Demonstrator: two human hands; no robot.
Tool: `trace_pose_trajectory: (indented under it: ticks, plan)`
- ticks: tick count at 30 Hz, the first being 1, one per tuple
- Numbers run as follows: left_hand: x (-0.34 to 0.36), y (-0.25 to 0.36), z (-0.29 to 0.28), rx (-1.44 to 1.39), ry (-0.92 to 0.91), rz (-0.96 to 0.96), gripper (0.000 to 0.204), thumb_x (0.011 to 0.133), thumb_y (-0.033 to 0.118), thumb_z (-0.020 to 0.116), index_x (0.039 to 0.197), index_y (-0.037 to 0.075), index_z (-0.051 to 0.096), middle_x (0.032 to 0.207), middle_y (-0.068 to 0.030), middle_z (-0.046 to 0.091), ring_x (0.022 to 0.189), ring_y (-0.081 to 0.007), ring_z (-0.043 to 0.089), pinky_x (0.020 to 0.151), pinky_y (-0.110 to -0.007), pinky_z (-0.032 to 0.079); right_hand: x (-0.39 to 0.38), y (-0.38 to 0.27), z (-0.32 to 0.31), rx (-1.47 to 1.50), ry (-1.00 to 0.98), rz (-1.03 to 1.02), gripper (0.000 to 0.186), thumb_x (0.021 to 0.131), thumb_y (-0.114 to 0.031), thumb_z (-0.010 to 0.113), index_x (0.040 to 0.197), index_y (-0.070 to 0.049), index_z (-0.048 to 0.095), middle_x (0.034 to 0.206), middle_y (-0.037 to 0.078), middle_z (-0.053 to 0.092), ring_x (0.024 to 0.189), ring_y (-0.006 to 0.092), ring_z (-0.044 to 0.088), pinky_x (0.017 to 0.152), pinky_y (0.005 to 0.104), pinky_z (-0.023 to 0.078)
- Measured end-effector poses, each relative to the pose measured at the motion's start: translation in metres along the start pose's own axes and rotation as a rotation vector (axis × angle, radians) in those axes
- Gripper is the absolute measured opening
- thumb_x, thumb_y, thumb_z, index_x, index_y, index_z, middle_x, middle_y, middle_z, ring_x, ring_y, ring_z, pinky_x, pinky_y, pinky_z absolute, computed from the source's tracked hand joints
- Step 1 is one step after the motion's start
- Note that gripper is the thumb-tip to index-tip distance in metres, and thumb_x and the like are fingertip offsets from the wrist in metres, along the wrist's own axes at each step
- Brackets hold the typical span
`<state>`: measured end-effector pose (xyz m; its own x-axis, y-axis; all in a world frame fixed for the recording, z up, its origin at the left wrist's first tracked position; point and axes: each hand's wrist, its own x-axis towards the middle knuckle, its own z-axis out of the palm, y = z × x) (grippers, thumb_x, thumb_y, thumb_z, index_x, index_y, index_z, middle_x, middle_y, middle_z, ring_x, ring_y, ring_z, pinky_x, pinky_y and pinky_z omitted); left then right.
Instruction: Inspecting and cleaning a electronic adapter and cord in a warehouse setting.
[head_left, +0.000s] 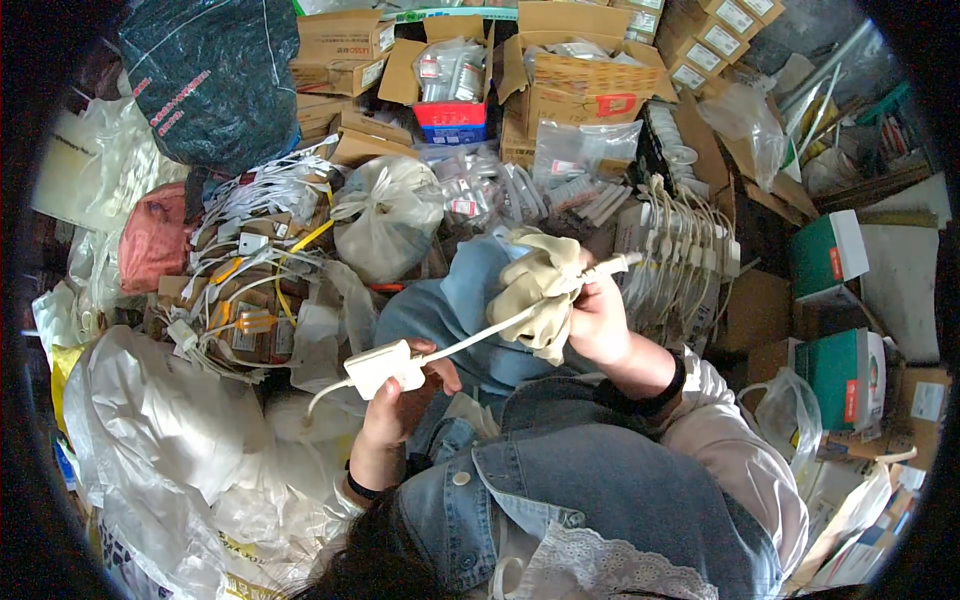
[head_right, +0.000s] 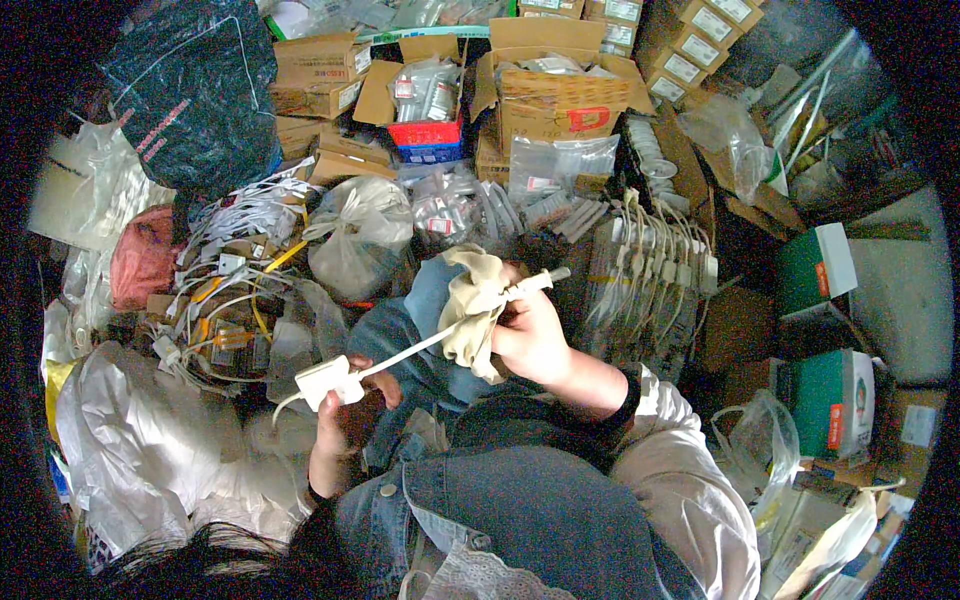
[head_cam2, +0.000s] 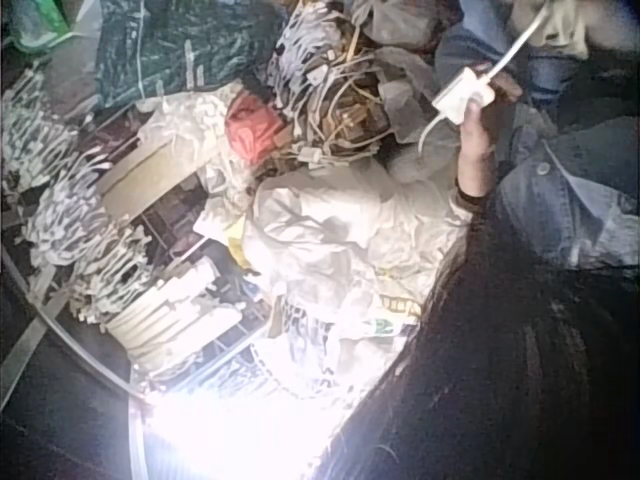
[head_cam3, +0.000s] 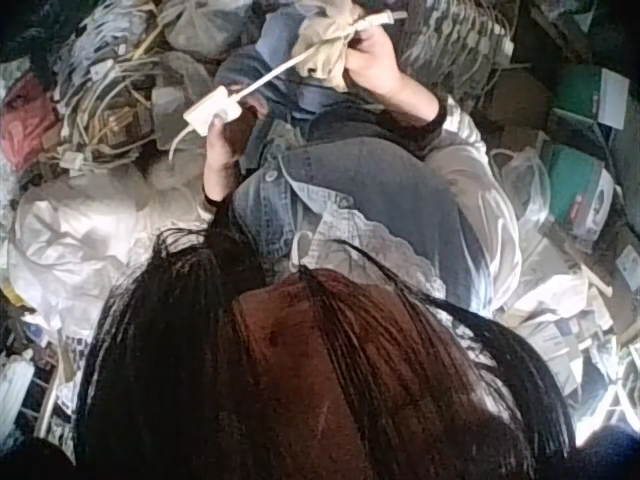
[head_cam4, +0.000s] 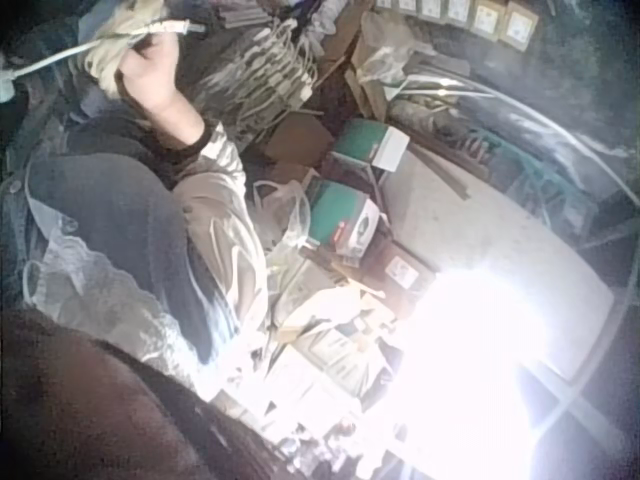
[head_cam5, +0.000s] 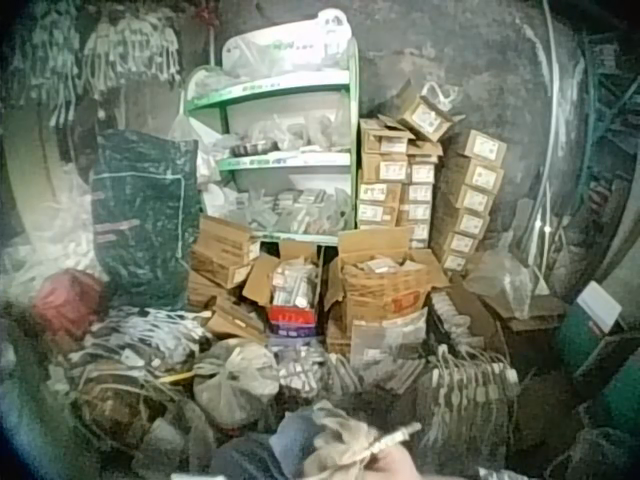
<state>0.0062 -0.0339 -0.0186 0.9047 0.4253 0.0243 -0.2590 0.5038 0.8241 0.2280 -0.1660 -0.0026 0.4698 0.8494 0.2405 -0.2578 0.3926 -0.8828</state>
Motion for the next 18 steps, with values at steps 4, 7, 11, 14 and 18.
trace_pose_trajectory:
  ticks: [4, 7, 11, 14, 18]
  plan:
    - [0.001, -0.003, 0.000, 0.037, -0.004, 0.038, 0.061, 0.085, 0.050, 0.057, 0.127, 0.007, 0.044, 0.082, -0.0171, 0.058, 0.077, -0.0232, 0.055, 0.068, -0.032, 0.040, -0.003, -0.003, 0.002, -0.157, 0.027, -0.124, 0.026, 0.076, 0.002, 0.065, 0.099, -0.003, 0.053, 0.092, 0.006, 0.059, 0.079, 0.0157, 0.060, 0.071, 0.0299, 0.050]
    - [0.000, -0.003, 0.002, 0.050, 0.012, 0.041, 0.060, 0.085, 0.048, 0.057, 0.124, 0.005, 0.045, 0.082, -0.0166, 0.057, 0.077, -0.0228, 0.055, 0.069, -0.032, 0.041, -0.007, -0.003, 0.001, -0.369, 0.056, -0.218, 0.020, 0.075, 0.001, 0.066, 0.090, -0.004, 0.055, 0.086, 0.005, 0.060, 0.075, 0.0160, 0.060, 0.068, 0.0287, 0.049]
    - [0.000, 0.001, 0.005, 0.197, -0.026, -0.005, 0.055, 0.085, 0.046, 0.058, 0.117, 0.002, 0.046, 0.084, -0.0167, 0.057, 0.078, -0.0228, 0.055, 0.071, -0.034, 0.042, -0.010, 0.003, 0.006, -0.160, 0.203, -0.176, 0.015, 0.075, -0.003, 0.067, 0.085, -0.003, 0.056, 0.083, 0.007, 0.062, 0.074, 0.0166, 0.061, 0.068, 0.0297, 0.049]
    - [-0.002, 0.002, 0.005, 0.246, -0.042, 0.013, 0.052, 0.085, 0.044, 0.058, 0.115, 0.002, 0.046, 0.085, -0.0165, 0.057, 0.079, -0.0226, 0.054, 0.072, -0.035, 0.042, -0.009, 0.006, 0.005, -0.325, 0.221, -0.204, 0.010, 0.077, 0.001, 0.062, 0.085, -0.001, 0.056, 0.082, 0.007, 0.063, 0.074, 0.0153, 0.062, 0.068, 0.0276, 0.050]
    - [-0.004, -0.005, 0.003, 0.170, 0.024, 0.070, 0.053, 0.086, 0.044, 0.057, 0.116, 0.002, 0.049, 0.084, -0.0146, 0.056, 0.077, -0.0213, 0.053, 0.070, -0.032, 0.040, -0.010, 0.006, 0.004, -0.222, 0.174, -0.158, 0.010, 0.080, 0.000, 0.063, 0.088, -0.001, 0.058, 0.083, 0.008, 0.064, 0.077, 0.0161, 0.062, 0.070, 0.0285, 0.051]
